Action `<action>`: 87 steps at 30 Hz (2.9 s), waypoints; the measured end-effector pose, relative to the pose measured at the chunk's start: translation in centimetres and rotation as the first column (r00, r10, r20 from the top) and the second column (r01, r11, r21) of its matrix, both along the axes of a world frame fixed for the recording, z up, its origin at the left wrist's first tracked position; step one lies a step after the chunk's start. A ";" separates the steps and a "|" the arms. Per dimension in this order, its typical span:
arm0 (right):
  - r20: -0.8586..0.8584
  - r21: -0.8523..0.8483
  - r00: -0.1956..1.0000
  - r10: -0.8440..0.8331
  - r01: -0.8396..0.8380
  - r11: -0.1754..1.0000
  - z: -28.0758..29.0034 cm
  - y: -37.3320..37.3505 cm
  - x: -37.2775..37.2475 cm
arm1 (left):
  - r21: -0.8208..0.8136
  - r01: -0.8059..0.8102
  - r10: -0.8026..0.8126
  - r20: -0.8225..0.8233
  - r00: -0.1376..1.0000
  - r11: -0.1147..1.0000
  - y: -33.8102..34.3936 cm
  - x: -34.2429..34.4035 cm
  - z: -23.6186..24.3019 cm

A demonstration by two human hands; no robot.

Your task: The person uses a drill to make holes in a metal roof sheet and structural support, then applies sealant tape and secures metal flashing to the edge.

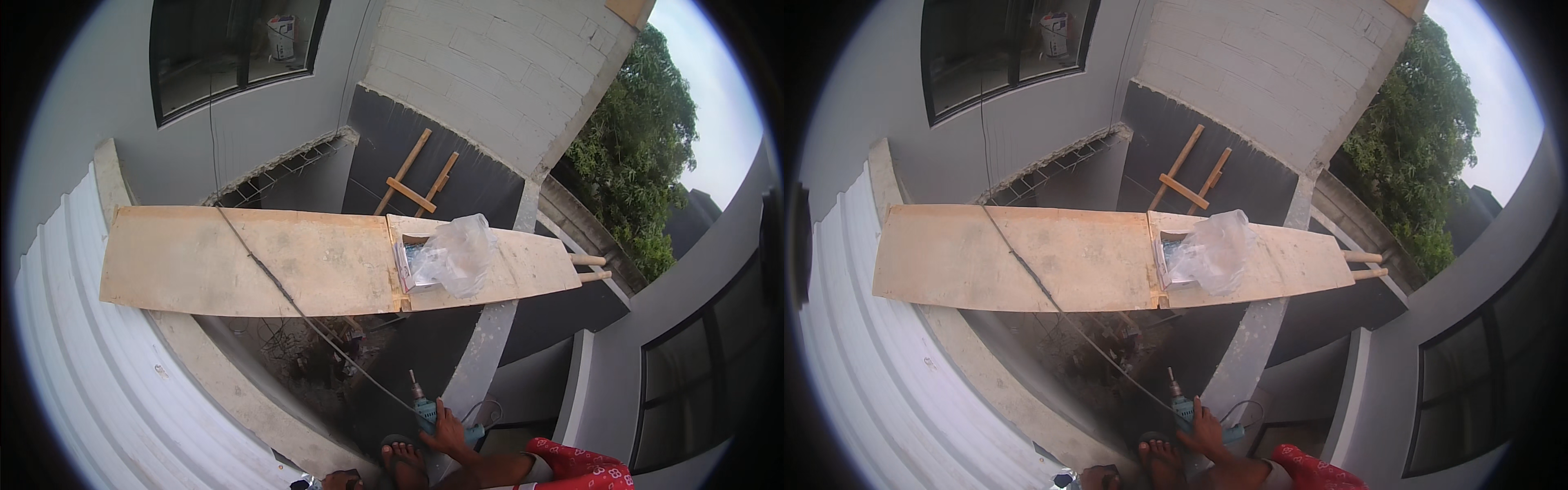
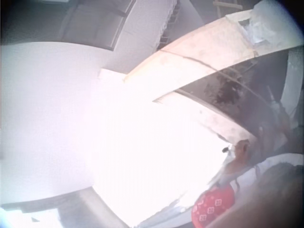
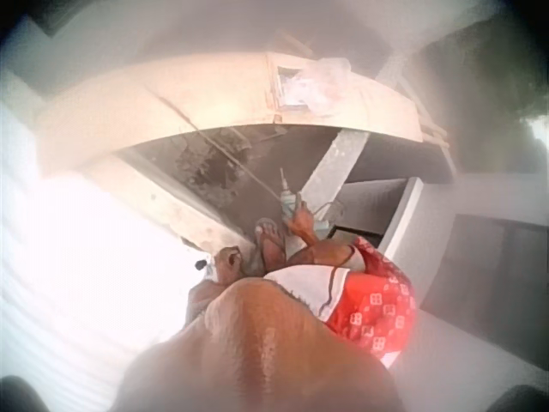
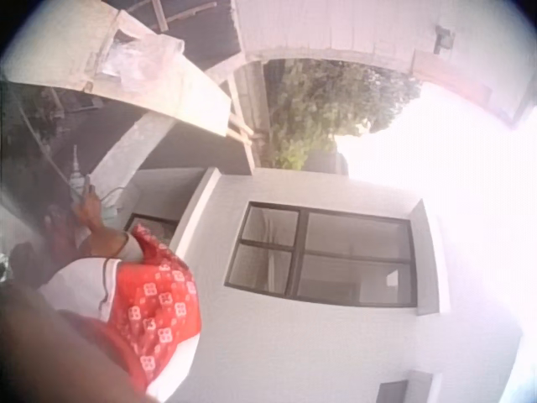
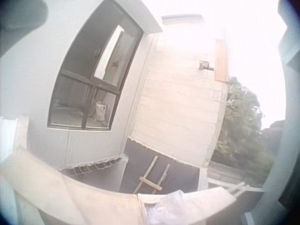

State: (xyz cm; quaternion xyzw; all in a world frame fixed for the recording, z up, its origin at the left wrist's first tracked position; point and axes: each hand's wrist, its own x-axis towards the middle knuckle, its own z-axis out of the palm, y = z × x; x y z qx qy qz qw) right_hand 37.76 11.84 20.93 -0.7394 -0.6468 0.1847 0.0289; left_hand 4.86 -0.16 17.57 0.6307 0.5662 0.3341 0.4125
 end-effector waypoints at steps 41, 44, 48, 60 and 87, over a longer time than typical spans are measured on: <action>-0.220 0.315 0.968 0.120 -0.046 0.948 -0.5 0.5 0.6 | -0.126 -0.043 0.030 -0.102 0.994 0.991 1.5 -0.8 -0.6; -0.207 0.319 0.971 0.117 -0.047 0.947 -0.5 0.3 0.8 | -0.130 -0.035 0.022 -0.101 0.995 0.991 1.5 -0.9 -0.9; -0.161 0.361 0.976 0.147 -0.080 0.929 -0.3 0.3 0.9 | -0.111 -0.029 0.019 -0.096 0.995 0.993 1.5 -0.8 -0.8; -0.199 0.256 0.978 0.068 -0.015 0.967 0.3 0.3 0.9 | -0.055 -0.041 0.036 -0.081 0.996 0.998 1.9 -0.4 -0.2; -0.157 0.300 0.984 0.088 -0.038 0.953 -0.2 0.2 0.7 | -0.065 -0.044 0.039 -0.079 0.996 0.997 1.6 -0.5 -0.2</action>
